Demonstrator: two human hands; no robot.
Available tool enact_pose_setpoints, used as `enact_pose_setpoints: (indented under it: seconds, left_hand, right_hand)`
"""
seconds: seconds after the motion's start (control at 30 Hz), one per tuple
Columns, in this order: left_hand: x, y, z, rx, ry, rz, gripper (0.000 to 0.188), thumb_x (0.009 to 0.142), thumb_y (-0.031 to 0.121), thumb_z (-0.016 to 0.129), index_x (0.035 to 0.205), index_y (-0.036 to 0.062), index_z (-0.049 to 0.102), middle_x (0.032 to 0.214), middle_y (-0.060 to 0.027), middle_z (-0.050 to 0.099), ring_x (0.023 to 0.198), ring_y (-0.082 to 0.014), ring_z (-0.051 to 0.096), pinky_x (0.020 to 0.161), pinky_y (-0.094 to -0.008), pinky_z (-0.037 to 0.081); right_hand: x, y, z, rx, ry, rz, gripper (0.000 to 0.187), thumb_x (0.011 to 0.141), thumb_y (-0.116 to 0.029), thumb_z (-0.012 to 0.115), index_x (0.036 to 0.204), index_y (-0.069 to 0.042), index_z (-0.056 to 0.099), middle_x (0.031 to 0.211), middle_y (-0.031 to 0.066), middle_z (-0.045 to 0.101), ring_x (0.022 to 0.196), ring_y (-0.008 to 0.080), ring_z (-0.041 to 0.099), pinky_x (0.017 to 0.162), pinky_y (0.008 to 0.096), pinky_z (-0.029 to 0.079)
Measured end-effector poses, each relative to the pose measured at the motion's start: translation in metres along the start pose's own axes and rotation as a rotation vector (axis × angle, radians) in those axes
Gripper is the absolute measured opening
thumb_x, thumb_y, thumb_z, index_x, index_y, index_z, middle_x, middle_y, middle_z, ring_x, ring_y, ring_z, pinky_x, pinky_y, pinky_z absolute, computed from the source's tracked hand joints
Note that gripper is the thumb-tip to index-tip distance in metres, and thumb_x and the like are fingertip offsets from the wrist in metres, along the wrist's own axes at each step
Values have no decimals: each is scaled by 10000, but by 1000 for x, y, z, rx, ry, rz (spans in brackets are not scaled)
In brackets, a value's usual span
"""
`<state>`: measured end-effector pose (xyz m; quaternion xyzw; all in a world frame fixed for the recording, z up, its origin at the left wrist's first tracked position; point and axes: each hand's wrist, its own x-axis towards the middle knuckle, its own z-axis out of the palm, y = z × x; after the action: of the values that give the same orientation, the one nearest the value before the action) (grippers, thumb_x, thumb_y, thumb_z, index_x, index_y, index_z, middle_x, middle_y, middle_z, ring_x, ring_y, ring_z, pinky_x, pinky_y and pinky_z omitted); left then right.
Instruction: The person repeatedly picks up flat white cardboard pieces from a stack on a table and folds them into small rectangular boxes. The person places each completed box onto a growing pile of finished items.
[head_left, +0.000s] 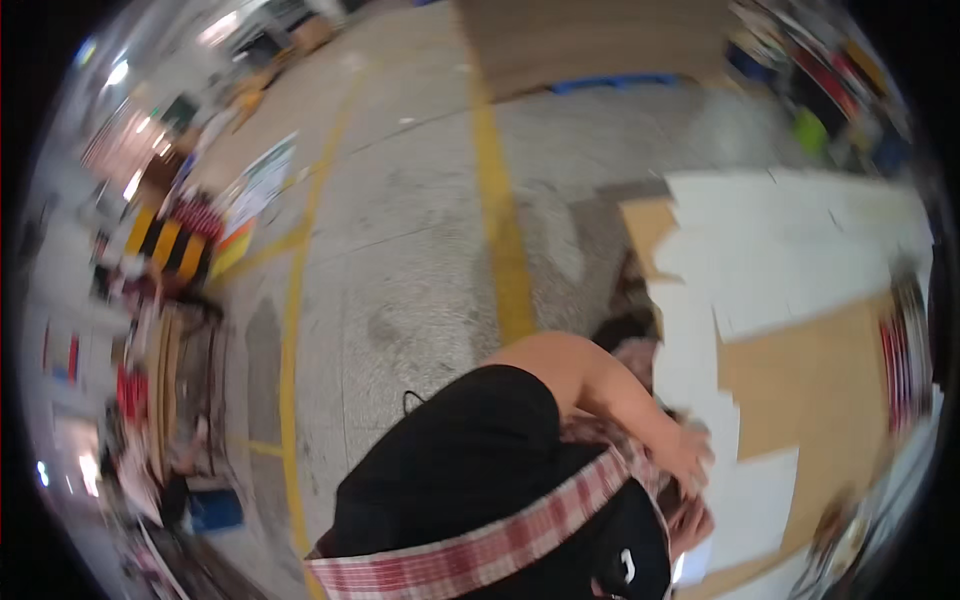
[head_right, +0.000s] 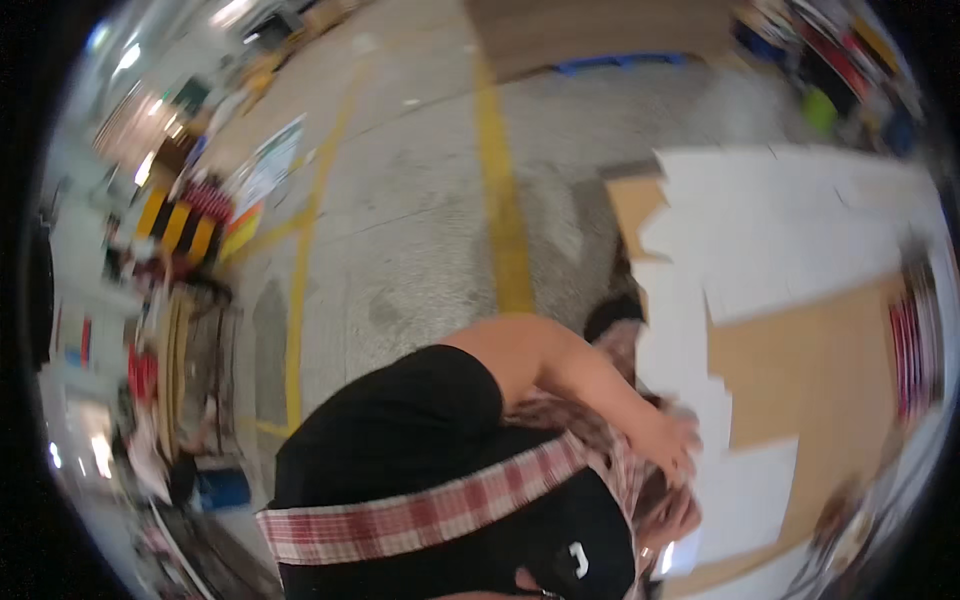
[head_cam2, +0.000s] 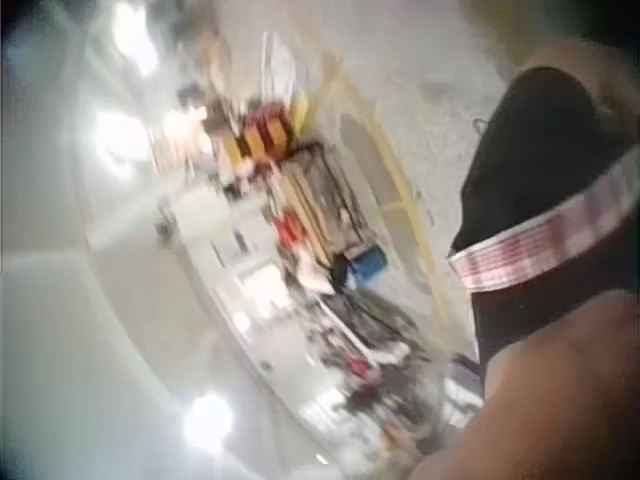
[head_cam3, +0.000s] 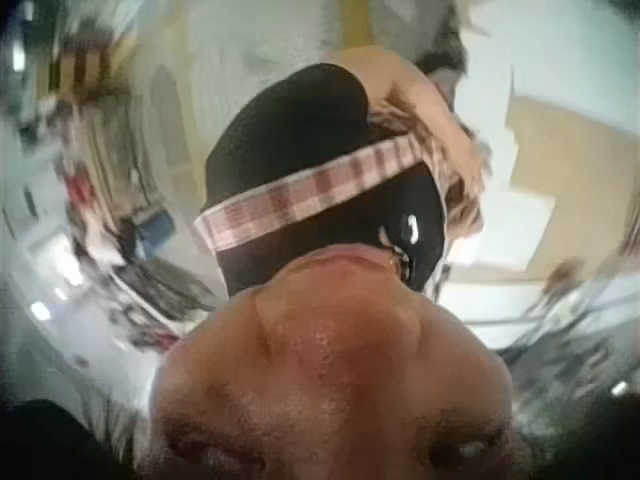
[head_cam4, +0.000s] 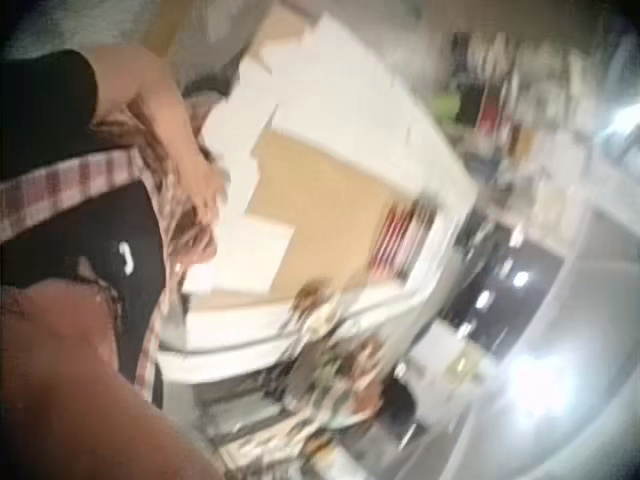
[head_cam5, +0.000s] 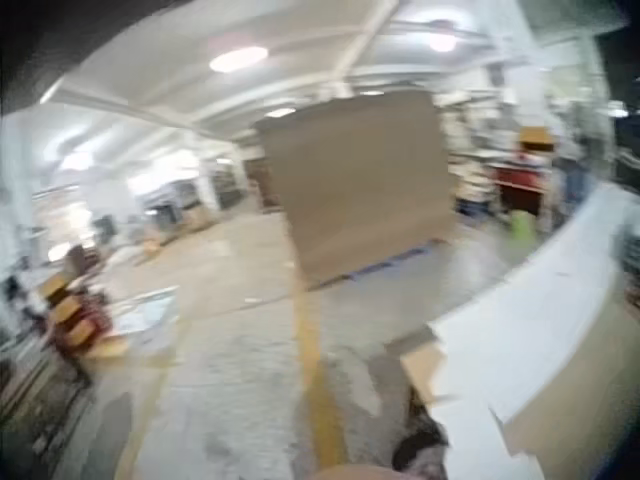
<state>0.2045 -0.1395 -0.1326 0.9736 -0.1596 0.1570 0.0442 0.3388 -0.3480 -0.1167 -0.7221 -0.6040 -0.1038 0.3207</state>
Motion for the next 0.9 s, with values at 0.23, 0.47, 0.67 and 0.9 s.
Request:
enact_pose_setpoints:
  seconds: [0.23,0.47,0.67,0.9]
  left_hand:
    - [63,-49,24,-426,-185,-637,401,795,340,669,1193,367,635,1383,-168,482,1101,-404,538,744,-598,505]
    - [34,49,13,334,71,-541,928,884,687,414,1320,-132,461,1291,-430,445,1214,-703,358,875,-831,275]
    - [53,72,35,406,51,-614,982,871,712,395,1239,-193,500,1227,-447,488,1133,-722,419,868,-819,294]
    - [24,53,1,48,319,-422,592,898,482,512,1072,-68,644,1180,-296,568,1096,-611,514,854,-705,408]
  right_hand:
    - [-11,63,11,-77,-59,-251,354,919,-239,640,1235,-85,681,1084,187,606,957,366,581,826,503,483]
    - [-2,34,-4,-161,-271,-31,459,905,-231,650,1343,-105,602,1135,203,589,985,378,579,877,492,479]
    - [18,14,-2,-196,-273,25,481,903,-235,653,1362,-109,584,1137,207,587,988,383,578,885,491,476]
    - [29,0,12,-236,-221,94,508,900,-238,656,1384,-115,563,1140,211,584,992,389,577,894,490,473]
